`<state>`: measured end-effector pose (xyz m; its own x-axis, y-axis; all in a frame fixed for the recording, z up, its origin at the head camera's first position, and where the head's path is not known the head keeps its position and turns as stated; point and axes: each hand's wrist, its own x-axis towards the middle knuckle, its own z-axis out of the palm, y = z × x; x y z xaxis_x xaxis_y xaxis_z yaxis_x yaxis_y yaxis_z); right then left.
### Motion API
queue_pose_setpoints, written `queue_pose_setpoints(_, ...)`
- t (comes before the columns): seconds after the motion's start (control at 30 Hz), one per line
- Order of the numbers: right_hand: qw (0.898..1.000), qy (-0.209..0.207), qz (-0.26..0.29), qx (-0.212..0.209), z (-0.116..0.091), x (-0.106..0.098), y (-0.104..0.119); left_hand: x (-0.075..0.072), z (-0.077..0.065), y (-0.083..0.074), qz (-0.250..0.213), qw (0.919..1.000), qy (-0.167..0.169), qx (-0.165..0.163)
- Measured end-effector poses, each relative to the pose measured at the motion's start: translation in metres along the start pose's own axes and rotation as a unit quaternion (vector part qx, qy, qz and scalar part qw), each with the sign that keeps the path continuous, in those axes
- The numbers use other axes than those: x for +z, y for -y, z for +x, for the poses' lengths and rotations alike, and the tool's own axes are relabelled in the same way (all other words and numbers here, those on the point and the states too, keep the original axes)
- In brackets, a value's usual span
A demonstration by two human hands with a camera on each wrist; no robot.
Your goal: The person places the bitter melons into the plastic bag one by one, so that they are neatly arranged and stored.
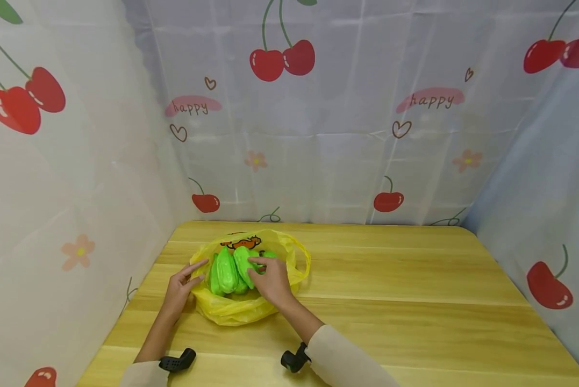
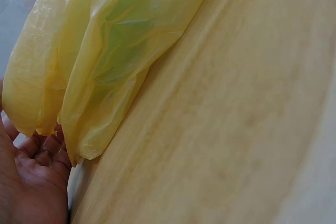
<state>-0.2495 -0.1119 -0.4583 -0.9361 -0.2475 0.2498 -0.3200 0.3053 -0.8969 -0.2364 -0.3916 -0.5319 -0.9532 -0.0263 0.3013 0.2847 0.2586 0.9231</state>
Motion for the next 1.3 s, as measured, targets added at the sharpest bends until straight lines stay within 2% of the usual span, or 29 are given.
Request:
queue_pose_setpoints(0.13,1.000,0.003,0.000,0.002,0.000,0.000,0.000,0.001,-0.002,-0.012,0.000,1.0000,0.003,-0.003)
queue_pose_setpoints(0.23,1.000,0.005,-0.001,0.001,0.000,0.000,0.001,0.001,-0.001,-0.014,0.005,1.0000,0.004,-0.008)
queue_pose_setpoints(0.37,1.000,0.008,-0.005,-0.003,-0.001,-0.002,0.000,-0.001,0.000,-0.001,0.002,1.0000,0.001,-0.007)
queue_pose_setpoints(0.67,1.000,0.010,-0.001,0.007,-0.002,-0.006,0.002,-0.003,0.000,0.001,0.002,1.0000,-0.006,0.005)
queue_pose_setpoints(0.9,1.000,0.008,0.002,-0.010,-0.005,-0.012,0.006,-0.007,-0.002,0.000,-0.005,0.9999,-0.009,-0.001)
queue_pose_setpoints(1.1,1.000,0.014,0.007,-0.017,-0.007,-0.024,0.010,-0.007,-0.001,0.001,0.002,0.9995,-0.029,0.013)
queue_pose_setpoints(1.3,1.000,0.013,0.005,-0.015,-0.008,-0.043,0.009,-0.005,0.004,-0.002,0.005,0.9991,-0.042,0.008)
